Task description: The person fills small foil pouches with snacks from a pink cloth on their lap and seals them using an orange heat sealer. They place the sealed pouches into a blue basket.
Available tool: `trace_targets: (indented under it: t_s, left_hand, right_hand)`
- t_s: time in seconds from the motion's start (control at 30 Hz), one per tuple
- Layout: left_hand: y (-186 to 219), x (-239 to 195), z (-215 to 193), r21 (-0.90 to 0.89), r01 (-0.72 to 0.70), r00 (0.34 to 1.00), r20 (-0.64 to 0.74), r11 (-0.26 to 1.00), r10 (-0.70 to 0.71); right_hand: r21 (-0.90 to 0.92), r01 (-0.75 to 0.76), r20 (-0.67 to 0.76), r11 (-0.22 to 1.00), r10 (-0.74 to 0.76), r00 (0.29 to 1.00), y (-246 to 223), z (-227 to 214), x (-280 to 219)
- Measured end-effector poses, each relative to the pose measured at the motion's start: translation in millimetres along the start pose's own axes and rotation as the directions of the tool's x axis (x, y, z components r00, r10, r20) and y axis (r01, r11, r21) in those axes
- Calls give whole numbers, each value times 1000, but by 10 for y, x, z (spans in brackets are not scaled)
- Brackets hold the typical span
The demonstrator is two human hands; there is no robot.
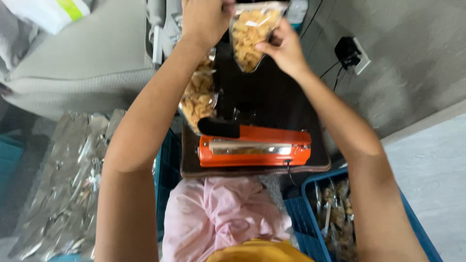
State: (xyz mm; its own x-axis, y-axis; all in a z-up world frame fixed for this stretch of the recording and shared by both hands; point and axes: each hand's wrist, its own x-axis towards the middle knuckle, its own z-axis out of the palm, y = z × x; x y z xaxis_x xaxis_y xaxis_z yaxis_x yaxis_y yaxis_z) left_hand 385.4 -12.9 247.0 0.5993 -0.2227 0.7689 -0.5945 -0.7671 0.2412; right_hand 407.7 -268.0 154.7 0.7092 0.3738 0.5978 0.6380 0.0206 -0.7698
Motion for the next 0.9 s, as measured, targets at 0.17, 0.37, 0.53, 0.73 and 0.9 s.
trace_targets:
  t_s: [0.17, 0.37, 0.53, 0.73, 0.9]
  left_hand:
    - [-289, 182, 475, 558, 5, 949, 260, 830, -180]
    - [-510, 243, 786, 667, -29, 903, 338, 744, -267]
    - [-582, 223, 909, 678, -67, 909, 344, 732, -235]
    - [-570, 116, 892, 669, -98, 934, 317, 737, -164]
    - [-483, -30, 372, 697, -62, 890, 362, 715, -276]
  right_hand:
    - [-23, -6, -2, 1000, 6, 1000, 966, 151, 239]
    - [24, -131, 27, 991, 130, 991, 1537, 201, 398]
    - [-45, -150, 22, 988, 151, 988, 1872, 198, 408]
    - [4, -217, 23, 976, 217, 976, 2073, 208, 342]
    - [-332, -489, -112, 806, 481, 869, 1593, 14, 182]
